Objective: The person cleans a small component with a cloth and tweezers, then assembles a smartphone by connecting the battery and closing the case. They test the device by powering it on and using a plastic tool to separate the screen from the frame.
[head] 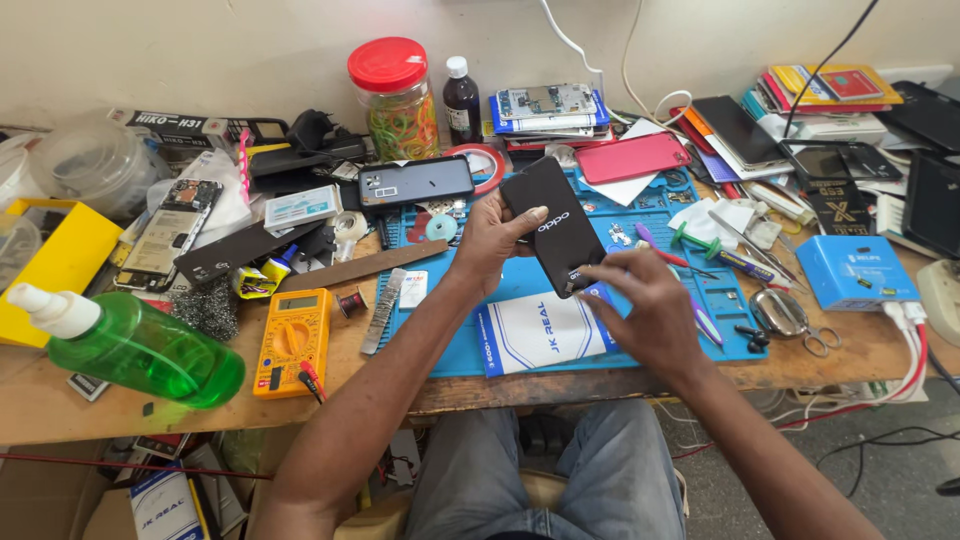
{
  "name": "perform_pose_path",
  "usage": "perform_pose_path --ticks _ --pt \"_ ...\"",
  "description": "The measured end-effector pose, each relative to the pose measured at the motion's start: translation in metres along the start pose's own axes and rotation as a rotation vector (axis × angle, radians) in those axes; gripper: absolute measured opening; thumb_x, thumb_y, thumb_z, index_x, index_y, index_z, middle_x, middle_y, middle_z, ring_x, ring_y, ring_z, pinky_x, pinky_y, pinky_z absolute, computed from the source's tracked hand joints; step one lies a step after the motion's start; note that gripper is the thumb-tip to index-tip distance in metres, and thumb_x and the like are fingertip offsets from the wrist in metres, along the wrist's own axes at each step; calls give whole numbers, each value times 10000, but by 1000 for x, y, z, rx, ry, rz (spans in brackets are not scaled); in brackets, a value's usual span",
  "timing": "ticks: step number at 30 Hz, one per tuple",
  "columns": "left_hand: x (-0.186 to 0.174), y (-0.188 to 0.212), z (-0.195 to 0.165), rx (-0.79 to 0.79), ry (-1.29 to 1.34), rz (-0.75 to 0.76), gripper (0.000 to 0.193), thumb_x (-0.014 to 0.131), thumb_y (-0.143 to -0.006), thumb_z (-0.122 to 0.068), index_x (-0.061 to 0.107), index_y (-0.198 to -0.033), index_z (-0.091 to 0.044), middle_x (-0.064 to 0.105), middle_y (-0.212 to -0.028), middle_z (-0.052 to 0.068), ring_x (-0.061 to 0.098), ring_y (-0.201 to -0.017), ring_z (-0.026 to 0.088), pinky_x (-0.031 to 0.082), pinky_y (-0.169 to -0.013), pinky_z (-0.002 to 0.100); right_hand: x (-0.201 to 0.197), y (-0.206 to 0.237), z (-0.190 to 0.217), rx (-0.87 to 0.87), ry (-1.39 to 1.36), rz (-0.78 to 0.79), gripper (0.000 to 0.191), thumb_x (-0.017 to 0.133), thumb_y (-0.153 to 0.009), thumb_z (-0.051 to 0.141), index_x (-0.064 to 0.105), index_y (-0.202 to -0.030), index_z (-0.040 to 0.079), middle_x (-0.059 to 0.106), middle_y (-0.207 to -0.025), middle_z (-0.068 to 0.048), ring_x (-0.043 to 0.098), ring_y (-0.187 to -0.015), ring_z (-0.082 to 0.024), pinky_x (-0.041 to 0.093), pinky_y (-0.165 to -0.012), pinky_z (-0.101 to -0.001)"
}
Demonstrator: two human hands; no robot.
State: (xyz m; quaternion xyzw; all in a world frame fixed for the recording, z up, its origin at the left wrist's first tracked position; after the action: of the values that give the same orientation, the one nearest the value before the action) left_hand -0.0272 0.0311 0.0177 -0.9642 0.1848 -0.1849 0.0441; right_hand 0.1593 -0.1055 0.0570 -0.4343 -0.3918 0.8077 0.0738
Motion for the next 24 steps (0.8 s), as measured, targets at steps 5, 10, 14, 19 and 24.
perform_pose_path --ticks 5,10,14,19,24 --pt "-1 3 3 -8 18 -14 278 761 -894 -153 657 -1135 -61 769 -960 61 752 -805 123 656 -647 331 13 7 5 -85 160 66 281 845 -773 203 769 -1022 96 678 -974 -86 652 -879 -265 519 -779 -432" --pt "-8 8 4 -44 -29 -64 269 769 -903 -171 655 -1113 -48 766 -934 63 744 -786 119 644 -636 314 19 13 7 -155 129 91 170 814 -827 142 724 -960 85 681 -990 -69 660 -898 -264 529 -793 -417" --pt "-6 11 7 -40 5 -45 283 764 -889 -172 653 -1117 -47 765 -933 58 746 -790 116 651 -635 317 20 15 10 -171 131 67 232 797 -815 127 727 -1023 51 682 -1011 -85 659 -909 -284 530 -795 -420" --pt "-6 12 5 -37 6 -52 285 760 -896 -161 648 -1128 -41 766 -939 77 749 -787 127 652 -631 328 21 15 6 -211 180 147 213 798 -813 119 742 -1010 62 700 -981 -89 662 -851 -265 538 -750 -414" --pt "-11 11 0 -24 24 -41 266 708 -946 -205 647 -1161 -61 762 -957 53 739 -785 116 632 -628 310 8 8 -20 60 -18 65 151 756 -872 99 734 -1018 70 749 -1005 -98 728 -905 -265 579 -783 -380"
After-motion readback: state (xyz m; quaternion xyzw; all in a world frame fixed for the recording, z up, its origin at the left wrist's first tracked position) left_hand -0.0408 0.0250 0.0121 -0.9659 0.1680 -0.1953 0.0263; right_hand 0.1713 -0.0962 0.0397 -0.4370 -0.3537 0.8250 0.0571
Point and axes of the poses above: each hand's wrist, its own y-axis away from the middle knuckle, its own x-axis out of the palm, z = x × y, the point moved 2 cm from there along -y, towards the middle knuckle
